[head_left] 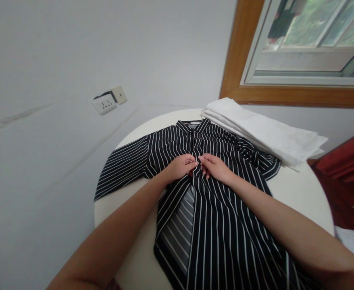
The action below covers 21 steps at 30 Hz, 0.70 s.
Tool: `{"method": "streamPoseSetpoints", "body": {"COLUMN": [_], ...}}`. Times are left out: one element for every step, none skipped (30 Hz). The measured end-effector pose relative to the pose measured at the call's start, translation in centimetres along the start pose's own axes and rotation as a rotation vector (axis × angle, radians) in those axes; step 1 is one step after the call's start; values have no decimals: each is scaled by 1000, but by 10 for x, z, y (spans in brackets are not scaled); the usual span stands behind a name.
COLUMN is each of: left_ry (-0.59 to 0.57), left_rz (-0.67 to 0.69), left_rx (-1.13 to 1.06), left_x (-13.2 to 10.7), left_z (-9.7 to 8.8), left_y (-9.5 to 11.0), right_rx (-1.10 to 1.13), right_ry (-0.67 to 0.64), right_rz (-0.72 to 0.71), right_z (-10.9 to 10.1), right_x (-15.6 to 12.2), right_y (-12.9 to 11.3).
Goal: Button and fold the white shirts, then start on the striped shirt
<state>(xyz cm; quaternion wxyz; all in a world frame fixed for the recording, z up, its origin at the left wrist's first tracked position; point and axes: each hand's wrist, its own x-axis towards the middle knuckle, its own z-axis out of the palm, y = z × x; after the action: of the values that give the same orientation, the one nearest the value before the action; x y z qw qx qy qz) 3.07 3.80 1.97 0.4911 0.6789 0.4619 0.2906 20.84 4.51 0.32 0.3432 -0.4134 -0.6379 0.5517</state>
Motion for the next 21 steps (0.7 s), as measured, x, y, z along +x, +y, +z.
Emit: {"method": "streamPoseSetpoints", "body": {"left_ry": [9, 26, 54, 97, 149, 200, 237, 252, 245, 221, 187, 155, 124, 95, 68, 47, 36, 35, 44, 62, 81], "left_rz": [0, 10, 35, 76, 130, 191, 251, 304, 345, 371, 384, 385, 378, 366, 352, 339, 327, 315, 303, 292, 281], "left_rx": [27, 68, 130, 215, 318, 428, 533, 623, 692, 744, 784, 820, 855, 890, 925, 958, 987, 1010, 1024, 1030, 1029], "left_x": [-1, -1, -2, -2, -2, -2, -2, -2, -1, -1, 0, 0, -1, -1, -2, -2, -3, -3, -3, -3, -2], "left_z": [0, -1, -1, -3, -5, -8, -12, -16, -20, -24, -27, -30, -31, -31, -30, -29, -27, -25, -23, -22, -21], "left_y": [0, 1, 1, 1, 1, 0, -1, -2, -4, -6, -8, -11, -13, -16, -18, -21, -23, -26, -28, -30, -32], "right_rx": [9, 18, 30, 43, 55, 61, 51, 16, -49, -149, -277, -421, -569, -698, -799, -876, -934, -981, -1023, -1059, -1086], "right_ry": [-6, -12, -15, -12, -4, 5, 13, 14, 7, -10, -32, -53, -72, -83, -87, -84, -76, -65, -50, -34, -21], "right_rz": [1, 5, 8, 12, 16, 22, 31, 42, 49, 43, 21, -19, -69, -114, -144, -156, -153, -142, -135, -140, -157], "right_z": [0, 0, 1, 0, -1, -2, -5, -9, -14, -19, -23, -26, -27, -27, -24, -20, -15, -10, -5, -2, -1], "right_x": [1, 1, 2, 3, 4, 5, 5, 4, 2, -2, -7, -14, -22, -30, -39, -47, -54, -59, -62, -63, -62], "right_y": [1, 3, 3, 4, 3, 1, -2, -7, -12, -19, -25, -31, -36, -39, -39, -38, -34, -28, -21, -14, -8]}}
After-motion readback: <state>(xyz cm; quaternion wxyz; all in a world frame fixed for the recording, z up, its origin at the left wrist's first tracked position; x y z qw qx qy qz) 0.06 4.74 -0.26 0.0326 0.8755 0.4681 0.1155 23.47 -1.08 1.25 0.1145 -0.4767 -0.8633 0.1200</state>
